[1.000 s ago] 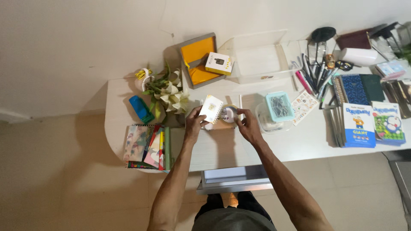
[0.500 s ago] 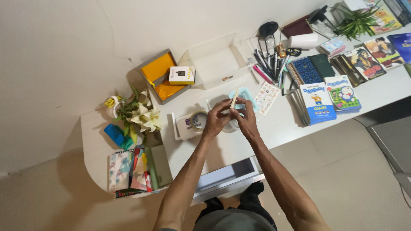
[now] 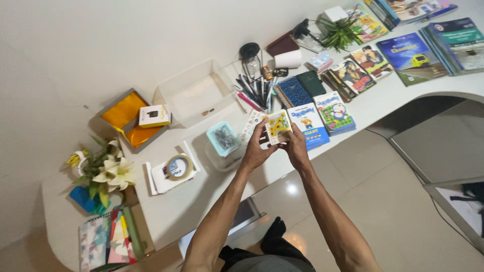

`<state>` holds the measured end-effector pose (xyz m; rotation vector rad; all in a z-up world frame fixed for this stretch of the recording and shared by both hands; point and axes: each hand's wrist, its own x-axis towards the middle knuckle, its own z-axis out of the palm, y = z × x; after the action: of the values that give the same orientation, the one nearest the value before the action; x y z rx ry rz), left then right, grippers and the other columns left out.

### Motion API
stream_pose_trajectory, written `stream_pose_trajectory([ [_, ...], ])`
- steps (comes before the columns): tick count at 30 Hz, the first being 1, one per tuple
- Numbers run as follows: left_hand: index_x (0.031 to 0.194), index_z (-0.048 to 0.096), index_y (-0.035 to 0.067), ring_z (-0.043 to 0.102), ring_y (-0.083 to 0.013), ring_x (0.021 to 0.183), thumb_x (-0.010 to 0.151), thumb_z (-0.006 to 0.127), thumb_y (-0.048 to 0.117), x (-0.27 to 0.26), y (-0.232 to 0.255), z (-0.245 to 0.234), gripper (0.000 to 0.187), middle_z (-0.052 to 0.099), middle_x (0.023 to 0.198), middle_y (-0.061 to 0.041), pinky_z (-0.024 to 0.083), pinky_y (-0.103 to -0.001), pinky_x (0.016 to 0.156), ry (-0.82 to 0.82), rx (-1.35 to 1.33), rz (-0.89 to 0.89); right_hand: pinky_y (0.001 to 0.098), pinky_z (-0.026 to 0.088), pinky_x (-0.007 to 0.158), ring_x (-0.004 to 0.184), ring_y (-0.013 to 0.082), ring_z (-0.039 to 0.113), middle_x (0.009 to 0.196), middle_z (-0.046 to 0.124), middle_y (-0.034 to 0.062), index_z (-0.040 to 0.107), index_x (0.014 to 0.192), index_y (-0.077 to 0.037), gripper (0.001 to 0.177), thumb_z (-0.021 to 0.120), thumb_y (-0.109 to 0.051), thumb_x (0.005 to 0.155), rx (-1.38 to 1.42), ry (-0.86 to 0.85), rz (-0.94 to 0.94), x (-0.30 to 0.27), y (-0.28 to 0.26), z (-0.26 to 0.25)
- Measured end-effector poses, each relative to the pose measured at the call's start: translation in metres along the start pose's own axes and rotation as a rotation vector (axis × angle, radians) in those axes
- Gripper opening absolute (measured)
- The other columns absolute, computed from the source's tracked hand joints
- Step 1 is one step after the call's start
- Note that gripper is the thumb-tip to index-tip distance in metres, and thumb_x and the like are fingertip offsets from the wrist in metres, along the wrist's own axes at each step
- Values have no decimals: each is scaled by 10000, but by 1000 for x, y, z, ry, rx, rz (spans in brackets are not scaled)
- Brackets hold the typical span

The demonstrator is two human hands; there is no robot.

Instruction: The person organizes various stationery items on a white desk by hand, stacking books and comic books, grouping pens, and moving notebooks, a blue pencil case, and containers of small items.

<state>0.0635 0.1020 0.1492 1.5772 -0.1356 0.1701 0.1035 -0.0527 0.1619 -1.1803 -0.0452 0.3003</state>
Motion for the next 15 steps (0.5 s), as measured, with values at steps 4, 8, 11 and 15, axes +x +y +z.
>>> stream_pose_trajectory([
  [4, 1602, 303, 41, 657, -206, 1178, 898, 645, 51, 34, -24, 45, 783, 619, 1323, -157, 572, -327, 996, -4, -310, 49, 356, 636, 671, 768, 253, 725, 1067, 698, 170, 539, 1279, 29, 452, 522, 24, 827, -64, -35, 14, 3, -25, -53],
  [8, 1570, 366, 6, 666, -172, 972, 998, 626, 139, 62, -42, 81, 642, 643, 1180, -176, 587, -300, 806, 75, -442, -89, 359, 654, 671, 828, 205, 717, 1078, 695, 158, 517, 1351, 15, 517, 528, 18, 834, -17, -30, 103, 7, -48, -101],
  [11, 1506, 478, -34, 677, -162, 885, 1021, 643, 157, 77, -51, 99, 546, 665, 1155, -176, 599, -281, 729, 71, -390, -117, 374, 655, 655, 826, 208, 721, 1059, 690, 147, 481, 1388, 8, 559, 554, 30, 834, -35, 88, 128, 14, -54, -129],
  [15, 1425, 526, -55, 718, -188, 978, 1001, 657, 112, 96, -53, 122, 475, 654, 1195, -163, 662, -316, 763, 74, -379, -111, 383, 649, 669, 799, 228, 695, 1004, 639, 135, 391, 1448, -11, 687, 653, 88, 821, 37, 239, 82, 26, -58, -160],
])
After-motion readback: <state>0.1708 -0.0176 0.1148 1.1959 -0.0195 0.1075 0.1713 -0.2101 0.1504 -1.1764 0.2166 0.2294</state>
